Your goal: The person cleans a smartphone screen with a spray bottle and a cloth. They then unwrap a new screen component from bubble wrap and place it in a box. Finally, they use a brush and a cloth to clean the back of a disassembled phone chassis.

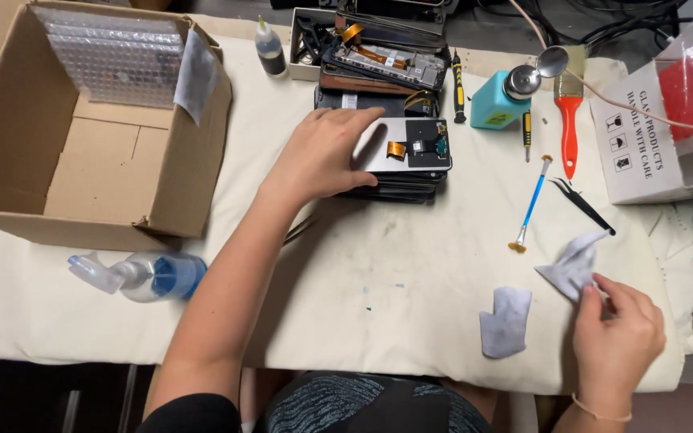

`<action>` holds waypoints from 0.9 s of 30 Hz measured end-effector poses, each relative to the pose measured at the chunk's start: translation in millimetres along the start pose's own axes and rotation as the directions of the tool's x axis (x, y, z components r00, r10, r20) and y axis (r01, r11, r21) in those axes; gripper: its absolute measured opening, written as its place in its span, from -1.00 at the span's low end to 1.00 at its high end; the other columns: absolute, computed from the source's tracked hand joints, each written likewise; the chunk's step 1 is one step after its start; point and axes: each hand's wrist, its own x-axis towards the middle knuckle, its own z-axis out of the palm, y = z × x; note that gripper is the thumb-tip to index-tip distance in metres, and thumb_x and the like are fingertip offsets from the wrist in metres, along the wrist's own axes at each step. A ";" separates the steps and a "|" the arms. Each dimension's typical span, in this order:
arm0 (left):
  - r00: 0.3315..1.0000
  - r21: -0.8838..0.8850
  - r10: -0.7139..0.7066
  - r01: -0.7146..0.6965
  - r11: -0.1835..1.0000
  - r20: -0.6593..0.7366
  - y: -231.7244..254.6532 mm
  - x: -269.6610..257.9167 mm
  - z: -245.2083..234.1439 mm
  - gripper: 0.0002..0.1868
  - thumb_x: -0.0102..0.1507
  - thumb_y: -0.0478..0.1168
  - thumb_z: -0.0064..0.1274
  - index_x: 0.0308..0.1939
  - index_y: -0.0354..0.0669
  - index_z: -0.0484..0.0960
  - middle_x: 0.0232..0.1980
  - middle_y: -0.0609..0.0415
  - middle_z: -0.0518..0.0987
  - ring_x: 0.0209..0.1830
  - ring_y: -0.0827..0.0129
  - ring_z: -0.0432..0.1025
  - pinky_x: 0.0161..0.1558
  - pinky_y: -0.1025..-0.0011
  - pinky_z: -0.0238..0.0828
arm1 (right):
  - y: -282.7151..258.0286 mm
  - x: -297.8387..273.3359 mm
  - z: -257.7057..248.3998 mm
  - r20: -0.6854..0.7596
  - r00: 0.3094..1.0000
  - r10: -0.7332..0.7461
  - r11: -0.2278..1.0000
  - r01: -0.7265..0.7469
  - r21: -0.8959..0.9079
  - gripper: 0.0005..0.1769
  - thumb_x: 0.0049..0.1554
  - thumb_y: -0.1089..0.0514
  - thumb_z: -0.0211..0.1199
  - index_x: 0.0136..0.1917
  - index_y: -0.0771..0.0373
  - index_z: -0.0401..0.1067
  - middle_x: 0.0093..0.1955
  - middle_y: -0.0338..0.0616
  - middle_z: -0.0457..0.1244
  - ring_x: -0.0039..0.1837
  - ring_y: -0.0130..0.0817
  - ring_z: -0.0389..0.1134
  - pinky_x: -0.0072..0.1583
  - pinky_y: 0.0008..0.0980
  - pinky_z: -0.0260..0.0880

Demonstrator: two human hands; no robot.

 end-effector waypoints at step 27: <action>0.953 -0.644 -0.298 0.267 0.717 0.064 124.6 -119.2 28.7 0.20 -0.09 0.23 0.43 0.47 -0.24 0.21 0.10 -0.25 0.51 0.03 -0.18 0.50 0.05 -0.09 0.46 | -155.8 56.5 65.4 0.605 0.767 0.212 -0.120 -0.594 0.795 -0.77 0.31 0.30 0.09 0.22 0.41 0.32 0.04 0.13 0.39 0.03 -0.15 0.52 0.10 -0.17 0.62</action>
